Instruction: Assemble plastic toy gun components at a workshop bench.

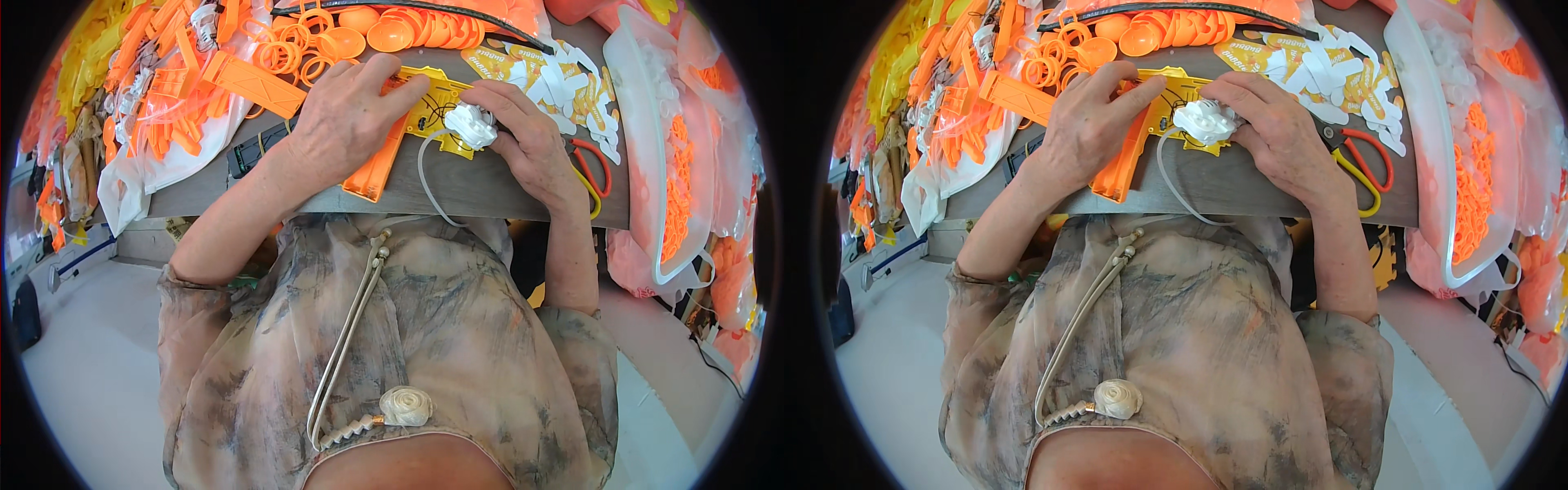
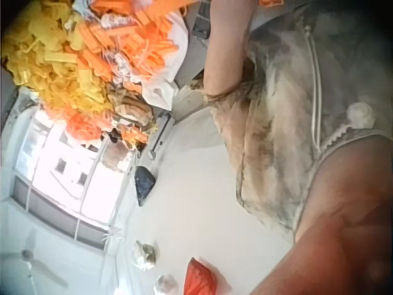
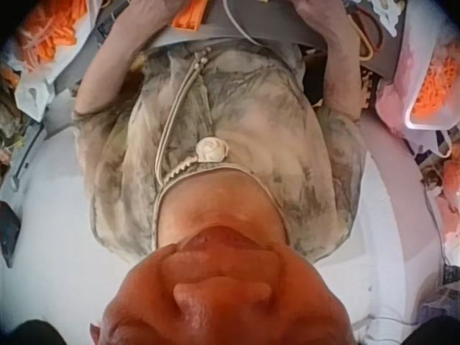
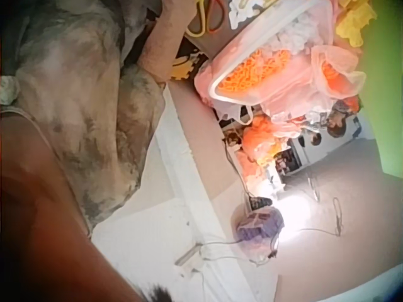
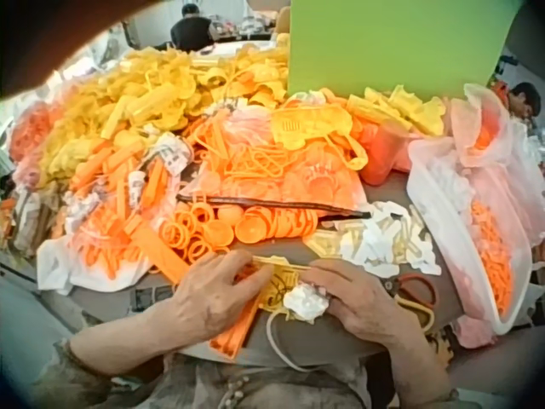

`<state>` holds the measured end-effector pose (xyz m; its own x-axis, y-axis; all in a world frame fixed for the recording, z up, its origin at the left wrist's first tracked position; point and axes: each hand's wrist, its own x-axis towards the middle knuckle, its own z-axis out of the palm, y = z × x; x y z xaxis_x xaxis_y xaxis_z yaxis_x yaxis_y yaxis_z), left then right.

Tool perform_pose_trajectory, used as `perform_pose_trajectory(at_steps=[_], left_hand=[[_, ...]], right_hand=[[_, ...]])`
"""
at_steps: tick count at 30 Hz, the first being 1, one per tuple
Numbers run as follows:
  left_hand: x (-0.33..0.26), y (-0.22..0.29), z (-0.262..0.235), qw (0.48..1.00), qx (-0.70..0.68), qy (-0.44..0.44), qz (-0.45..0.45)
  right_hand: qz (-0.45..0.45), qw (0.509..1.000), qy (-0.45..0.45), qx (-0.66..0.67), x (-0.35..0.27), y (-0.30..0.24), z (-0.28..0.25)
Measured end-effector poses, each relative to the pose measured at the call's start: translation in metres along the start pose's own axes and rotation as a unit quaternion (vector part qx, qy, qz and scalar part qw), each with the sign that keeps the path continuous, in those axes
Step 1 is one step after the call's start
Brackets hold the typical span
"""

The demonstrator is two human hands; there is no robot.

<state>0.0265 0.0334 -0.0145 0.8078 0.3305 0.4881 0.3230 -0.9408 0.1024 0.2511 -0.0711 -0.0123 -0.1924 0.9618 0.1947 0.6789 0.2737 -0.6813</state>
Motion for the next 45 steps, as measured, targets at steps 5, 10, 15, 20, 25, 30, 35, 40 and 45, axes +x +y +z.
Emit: perform_pose_trajectory(at_steps=[5,10,15,20,25,30,35,40,45], left_hand=[[0.0,-0.005,0.002,1.0,-0.014,-0.014,0.015],[0.004,-0.009,0.003,1.0,-0.004,-0.005,0.024],[0.002,-0.014,0.008,0.999,0.013,-0.019,0.036],[0.002,-0.01,0.009,0.998,-0.059,0.011,-0.014],[-0.004,-0.003,0.011,0.999,-0.035,0.024,-0.009],[-0.006,-0.001,0.009,0.999,-0.035,0.02,-0.006],[-0.005,0.001,0.001,1.0,0.003,0.014,0.012],[-0.017,0.006,0.007,0.994,-0.008,0.06,-0.087],[-0.023,0.006,0.011,0.991,-0.05,0.072,-0.105]], right_hand=[[0.0,1.0,0.006,0.002,0.001,-0.003,0.0],[-0.002,1.0,0.013,-0.004,-0.001,0.004,0.002],[-0.007,1.0,0.019,0.019,0.001,0.003,0.004],[-0.023,0.999,0.039,0.017,-0.001,0.006,0.006],[-0.028,0.998,0.045,0.03,-0.001,0.007,0.007],[-0.037,0.998,0.055,-0.004,-0.001,0.009,0.01],[-0.085,0.994,0.07,-0.003,0.004,0.003,0.003],[-0.043,0.996,-0.009,0.074,0.006,0.001,-0.003],[-0.071,0.994,-0.002,0.081,0.011,0.003,-0.003]])
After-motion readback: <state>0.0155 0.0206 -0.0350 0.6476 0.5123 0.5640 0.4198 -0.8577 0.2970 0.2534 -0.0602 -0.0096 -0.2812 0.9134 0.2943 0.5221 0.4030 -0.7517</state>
